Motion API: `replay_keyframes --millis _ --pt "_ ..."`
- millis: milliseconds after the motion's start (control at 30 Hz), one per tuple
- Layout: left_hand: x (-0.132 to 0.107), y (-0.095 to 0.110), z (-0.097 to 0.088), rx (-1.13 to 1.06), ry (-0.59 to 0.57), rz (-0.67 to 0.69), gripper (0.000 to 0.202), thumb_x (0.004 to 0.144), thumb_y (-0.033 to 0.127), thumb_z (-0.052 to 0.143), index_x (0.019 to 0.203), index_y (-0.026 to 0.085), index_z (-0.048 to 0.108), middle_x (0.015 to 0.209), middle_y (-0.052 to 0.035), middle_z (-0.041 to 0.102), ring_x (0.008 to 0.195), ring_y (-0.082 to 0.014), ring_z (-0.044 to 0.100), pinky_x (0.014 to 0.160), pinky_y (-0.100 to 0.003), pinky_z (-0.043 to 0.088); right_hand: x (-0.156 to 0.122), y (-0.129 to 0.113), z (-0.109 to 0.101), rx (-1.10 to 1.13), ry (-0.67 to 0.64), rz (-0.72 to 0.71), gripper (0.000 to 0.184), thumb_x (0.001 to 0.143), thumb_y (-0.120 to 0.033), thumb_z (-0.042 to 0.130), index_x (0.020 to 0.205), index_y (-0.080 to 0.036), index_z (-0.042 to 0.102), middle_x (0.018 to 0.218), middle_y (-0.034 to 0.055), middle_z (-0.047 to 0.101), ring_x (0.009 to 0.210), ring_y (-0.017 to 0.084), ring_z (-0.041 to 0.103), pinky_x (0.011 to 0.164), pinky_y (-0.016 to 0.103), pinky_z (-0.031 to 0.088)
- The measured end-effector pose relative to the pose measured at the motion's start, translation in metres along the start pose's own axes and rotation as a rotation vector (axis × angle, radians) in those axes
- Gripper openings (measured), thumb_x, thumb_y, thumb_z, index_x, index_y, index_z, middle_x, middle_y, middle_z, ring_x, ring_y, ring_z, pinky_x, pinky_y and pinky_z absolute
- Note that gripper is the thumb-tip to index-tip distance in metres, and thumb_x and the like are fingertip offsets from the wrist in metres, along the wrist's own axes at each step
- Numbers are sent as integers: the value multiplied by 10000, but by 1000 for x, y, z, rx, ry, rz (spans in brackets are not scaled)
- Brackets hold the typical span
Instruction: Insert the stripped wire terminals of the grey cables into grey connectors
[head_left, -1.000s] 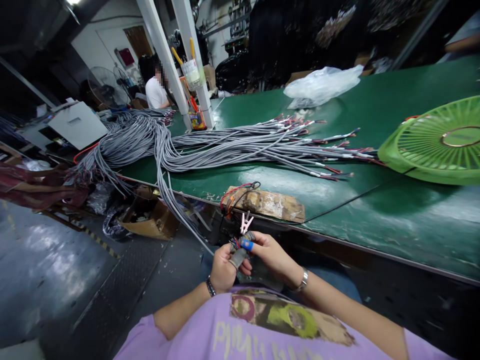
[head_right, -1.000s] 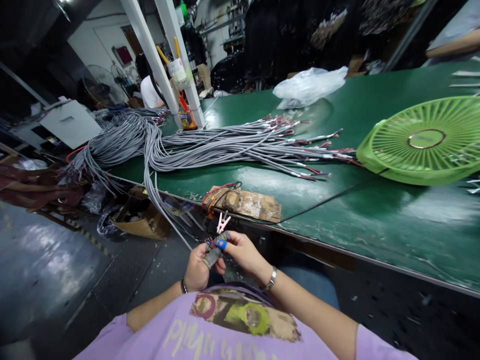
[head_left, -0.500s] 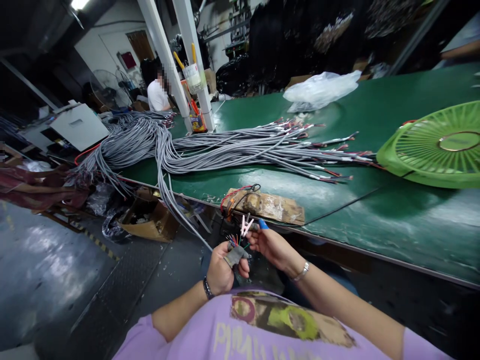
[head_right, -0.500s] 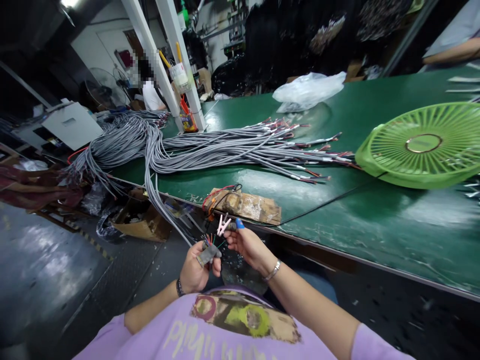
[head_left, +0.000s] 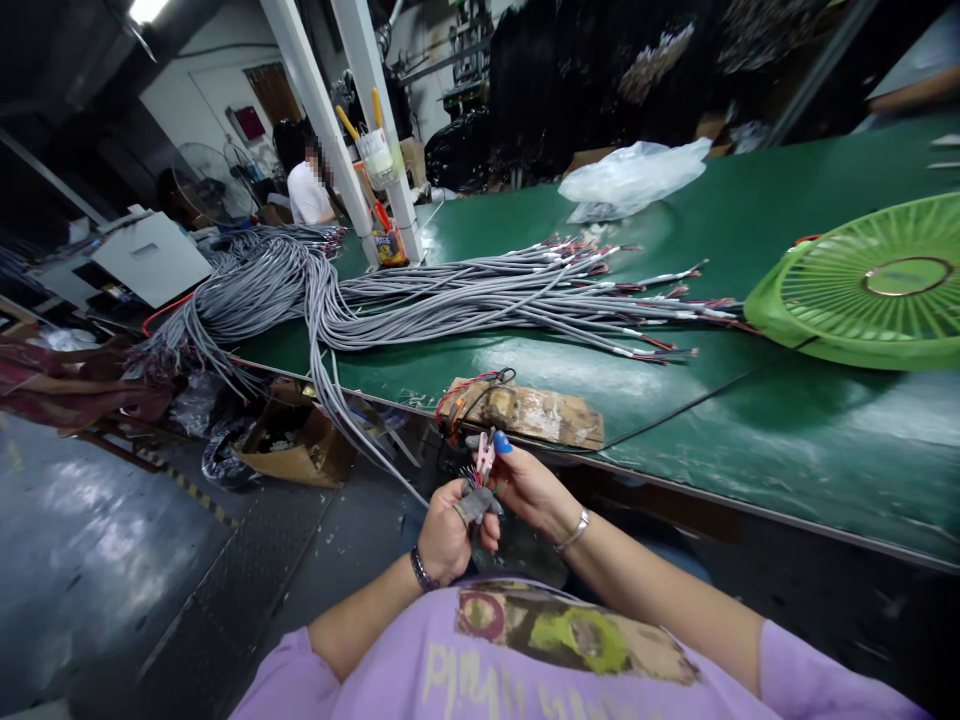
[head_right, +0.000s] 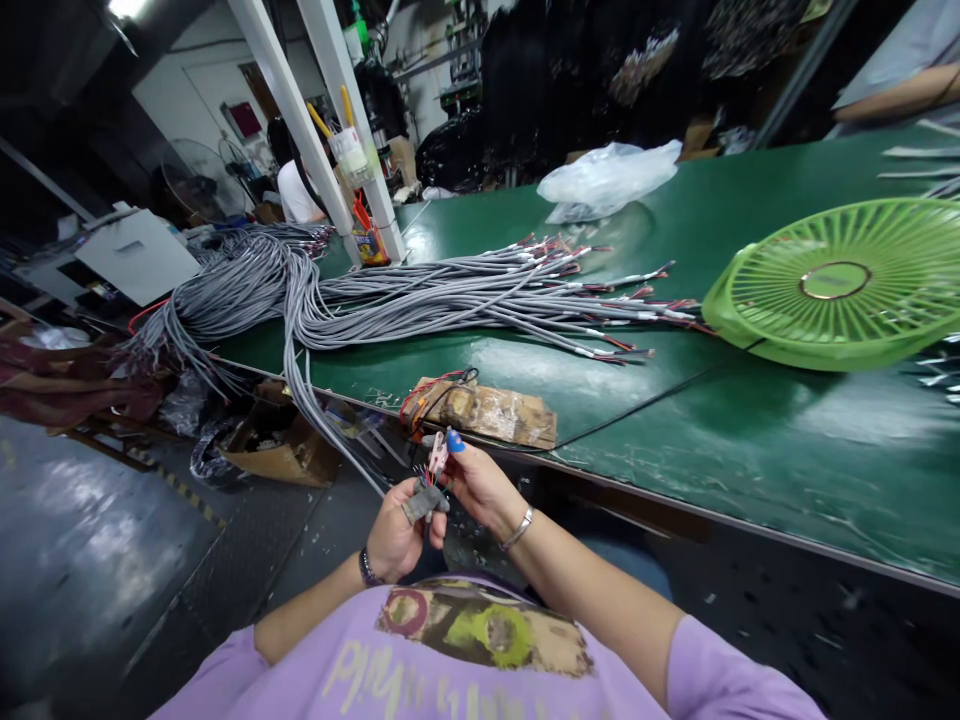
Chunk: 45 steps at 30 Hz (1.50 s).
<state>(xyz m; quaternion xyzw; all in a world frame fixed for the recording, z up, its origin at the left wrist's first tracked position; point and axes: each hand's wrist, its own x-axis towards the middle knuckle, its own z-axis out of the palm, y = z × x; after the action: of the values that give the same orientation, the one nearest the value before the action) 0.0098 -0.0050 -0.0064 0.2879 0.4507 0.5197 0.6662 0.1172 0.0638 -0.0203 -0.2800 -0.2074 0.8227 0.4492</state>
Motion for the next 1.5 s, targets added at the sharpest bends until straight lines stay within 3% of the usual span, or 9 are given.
replay_keyframes --millis 400,633,733,900,1067,1200,1500 --pt "-9 -4 -4 21 11 61 301 676 413 680 664 130 578 420 -5 582 292 -86 459 308 -177 355 -6 -2 -9 62 -108 137 346 714 -515 656 774 -175 634 714 24 636 617 119 561 564 230 458" --pt "-9 -2 2 8 65 122 313 659 426 685 705 133 586 455 6 591 331 -78 478 340 -177 387 -11 -5 -2 -41 -89 22 206 735 -376 682 757 -174 648 685 7 602 598 103 513 556 215 434" --pt "-7 0 6 6 83 113 308 653 420 680 716 134 583 450 8 587 323 -73 465 338 -174 373 -10 -4 -2 -77 -92 5 263 740 -441 658 745 -178 647 679 6 594 593 108 497 558 229 421" --pt "-5 1 8 15 96 82 304 641 417 680 678 140 559 443 8 579 326 -77 466 347 -182 377 -5 0 -4 -299 -27 -192 400 737 -553 607 675 -160 653 626 15 595 580 117 475 565 247 386" --pt "-3 -1 6 25 85 81 289 658 402 670 712 138 563 449 8 582 325 -79 466 343 -182 372 2 3 -2 -92 4 -35 390 658 -544 691 782 -174 686 735 40 658 602 132 517 564 257 412" --pt "-1 -5 4 48 82 83 291 660 404 669 669 141 546 456 5 585 329 -76 471 348 -182 376 6 6 -1 -2 31 -46 310 647 -473 734 721 -176 683 663 25 637 575 122 506 539 239 413" --pt "-7 -4 2 66 85 94 316 668 440 667 677 143 560 453 9 581 329 -77 472 348 -183 384 -1 2 -2 33 -19 47 351 739 -534 620 770 -188 669 714 30 645 606 118 539 536 222 425"
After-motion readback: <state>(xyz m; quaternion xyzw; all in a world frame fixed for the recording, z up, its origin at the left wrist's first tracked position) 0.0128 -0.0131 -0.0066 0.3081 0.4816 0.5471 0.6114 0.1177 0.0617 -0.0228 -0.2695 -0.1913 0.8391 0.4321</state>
